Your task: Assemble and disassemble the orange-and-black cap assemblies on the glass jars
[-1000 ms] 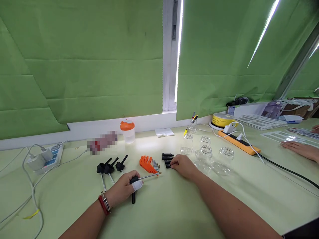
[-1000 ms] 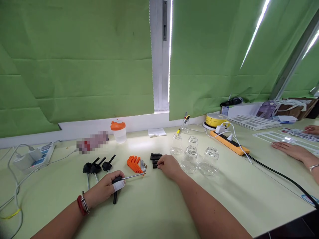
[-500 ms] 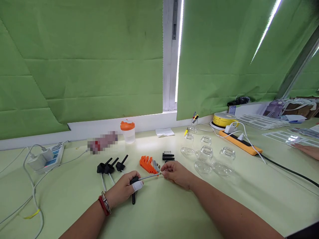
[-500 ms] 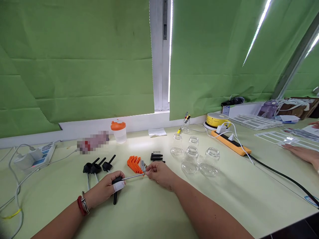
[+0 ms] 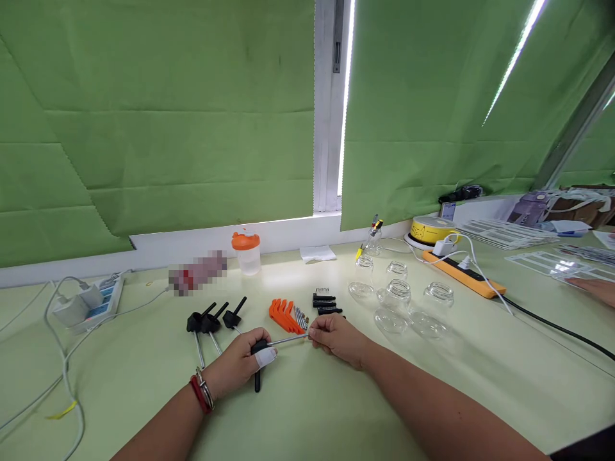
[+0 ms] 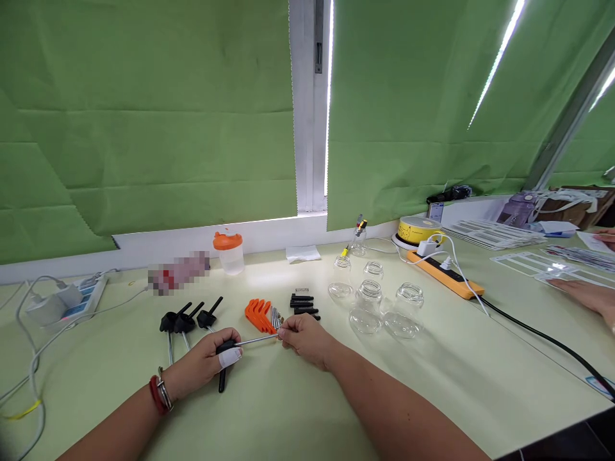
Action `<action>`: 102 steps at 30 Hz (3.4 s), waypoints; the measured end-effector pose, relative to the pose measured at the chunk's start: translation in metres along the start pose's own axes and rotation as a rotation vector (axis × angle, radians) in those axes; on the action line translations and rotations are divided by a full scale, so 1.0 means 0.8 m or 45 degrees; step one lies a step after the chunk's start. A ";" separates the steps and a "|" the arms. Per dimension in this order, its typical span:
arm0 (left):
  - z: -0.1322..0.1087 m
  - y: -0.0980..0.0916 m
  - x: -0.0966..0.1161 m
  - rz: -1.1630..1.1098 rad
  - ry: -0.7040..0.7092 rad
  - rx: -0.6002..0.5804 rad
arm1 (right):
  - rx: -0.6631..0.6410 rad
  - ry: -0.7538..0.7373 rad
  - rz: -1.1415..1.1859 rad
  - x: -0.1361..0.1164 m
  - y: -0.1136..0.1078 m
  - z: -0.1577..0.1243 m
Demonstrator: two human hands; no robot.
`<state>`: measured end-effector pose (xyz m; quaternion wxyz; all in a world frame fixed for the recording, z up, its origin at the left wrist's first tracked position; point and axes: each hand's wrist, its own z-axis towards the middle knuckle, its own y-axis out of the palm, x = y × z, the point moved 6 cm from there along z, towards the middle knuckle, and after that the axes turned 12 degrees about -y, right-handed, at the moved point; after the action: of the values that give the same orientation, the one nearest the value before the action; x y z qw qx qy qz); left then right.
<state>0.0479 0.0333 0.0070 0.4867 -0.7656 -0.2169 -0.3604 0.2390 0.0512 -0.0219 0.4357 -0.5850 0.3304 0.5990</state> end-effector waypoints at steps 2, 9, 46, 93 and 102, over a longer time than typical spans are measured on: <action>0.000 0.000 0.000 0.004 0.000 0.007 | 0.004 0.012 -0.013 0.000 0.001 0.000; 0.001 -0.002 0.003 -0.004 0.008 0.015 | 0.028 0.014 0.036 -0.003 0.001 0.000; 0.001 -0.001 -0.003 -0.004 -0.007 0.013 | 0.039 0.047 -0.015 -0.001 -0.003 -0.001; 0.002 -0.001 -0.003 0.013 0.000 0.016 | 0.096 -0.107 0.002 -0.022 -0.010 0.001; -0.001 -0.001 0.000 0.006 -0.007 0.016 | 0.075 -0.048 0.034 -0.018 -0.006 -0.002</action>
<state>0.0471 0.0331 0.0073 0.4916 -0.7640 -0.2187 -0.3560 0.2433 0.0496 -0.0073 0.4507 -0.5561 0.3474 0.6057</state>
